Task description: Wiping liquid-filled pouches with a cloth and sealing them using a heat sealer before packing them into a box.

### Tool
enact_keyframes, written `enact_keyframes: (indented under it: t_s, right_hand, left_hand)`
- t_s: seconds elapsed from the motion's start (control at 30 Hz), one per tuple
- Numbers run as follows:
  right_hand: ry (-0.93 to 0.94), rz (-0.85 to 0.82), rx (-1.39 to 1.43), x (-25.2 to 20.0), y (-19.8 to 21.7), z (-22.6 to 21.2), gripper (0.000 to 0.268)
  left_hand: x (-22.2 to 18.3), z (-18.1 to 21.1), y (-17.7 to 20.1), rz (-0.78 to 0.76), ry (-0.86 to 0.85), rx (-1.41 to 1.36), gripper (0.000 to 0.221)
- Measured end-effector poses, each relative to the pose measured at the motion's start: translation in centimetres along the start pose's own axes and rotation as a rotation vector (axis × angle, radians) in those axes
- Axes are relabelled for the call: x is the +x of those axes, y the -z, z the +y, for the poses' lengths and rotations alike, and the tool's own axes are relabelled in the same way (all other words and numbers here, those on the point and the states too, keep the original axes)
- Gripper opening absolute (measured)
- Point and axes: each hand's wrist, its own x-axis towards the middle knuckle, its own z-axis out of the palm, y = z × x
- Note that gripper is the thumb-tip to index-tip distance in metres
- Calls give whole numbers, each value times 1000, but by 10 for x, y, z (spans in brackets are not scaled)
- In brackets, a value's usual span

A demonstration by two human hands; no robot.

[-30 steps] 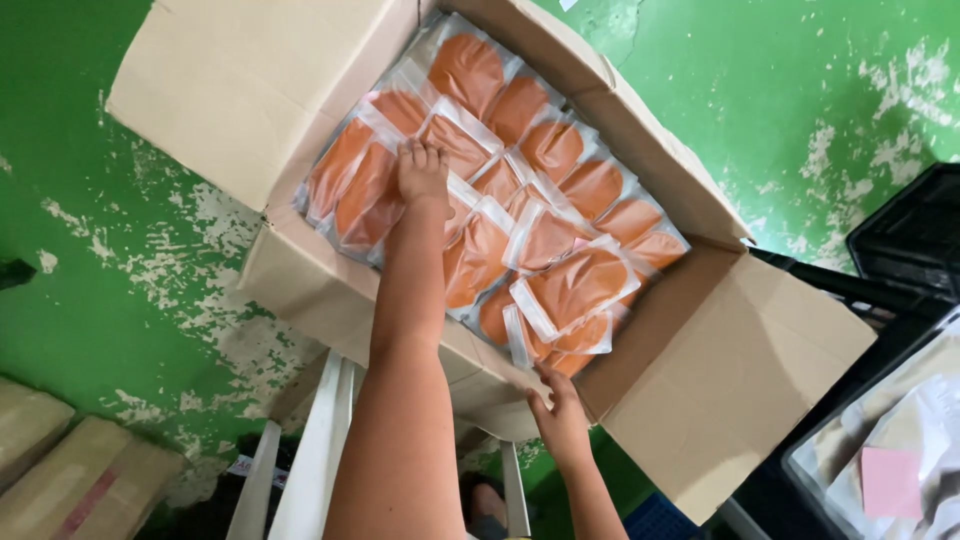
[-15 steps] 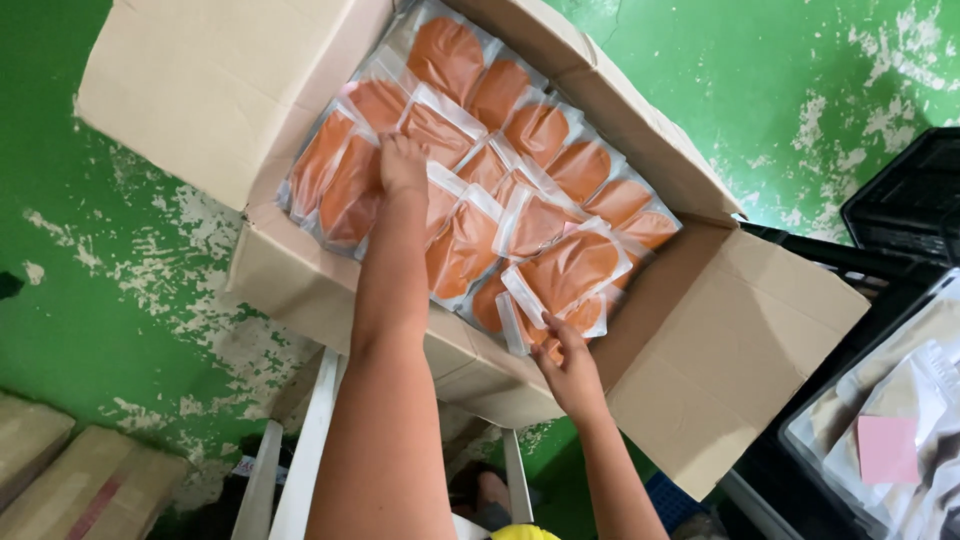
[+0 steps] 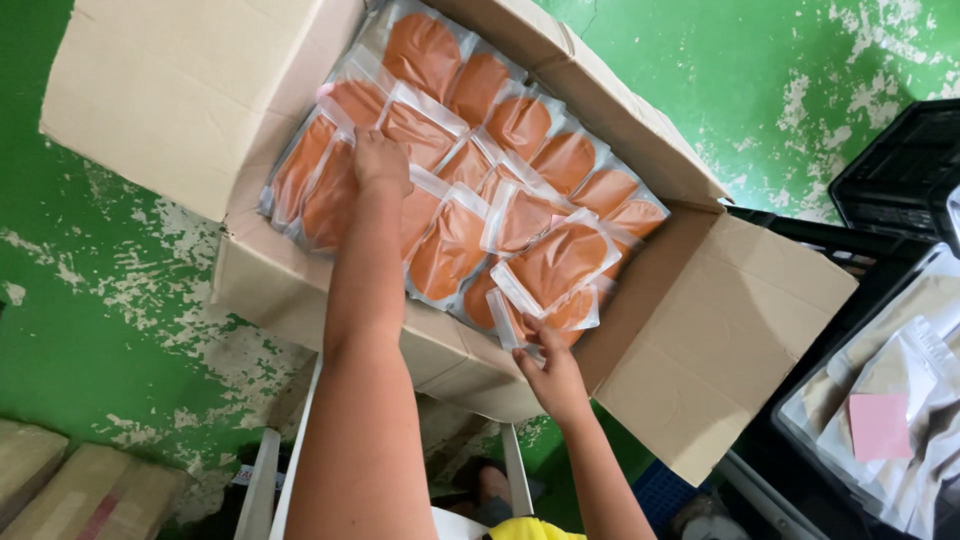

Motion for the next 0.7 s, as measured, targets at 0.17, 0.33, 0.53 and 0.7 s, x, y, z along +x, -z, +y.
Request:
enact_keyframes:
  t_s: [0.17, 0.33, 0.53, 0.7]
  right_hand:
    - [-71, -24, -53, -22, -8, 27, 62]
    - [-62, -14, 41, -42, -22, 55, 64]
    - [3, 46, 185, -64, -37, 64, 57]
    - [-100, 96, 263, -61, -45, 77, 62]
  left_hand:
    - [-62, 1, 39, 186, -233, 155, 55]
    - [-63, 33, -4, 519, -356, 13, 39]
    - [-145, 48, 51, 394, -520, 53, 30]
    - [-291, 57, 128, 627, -710, -357, 24]
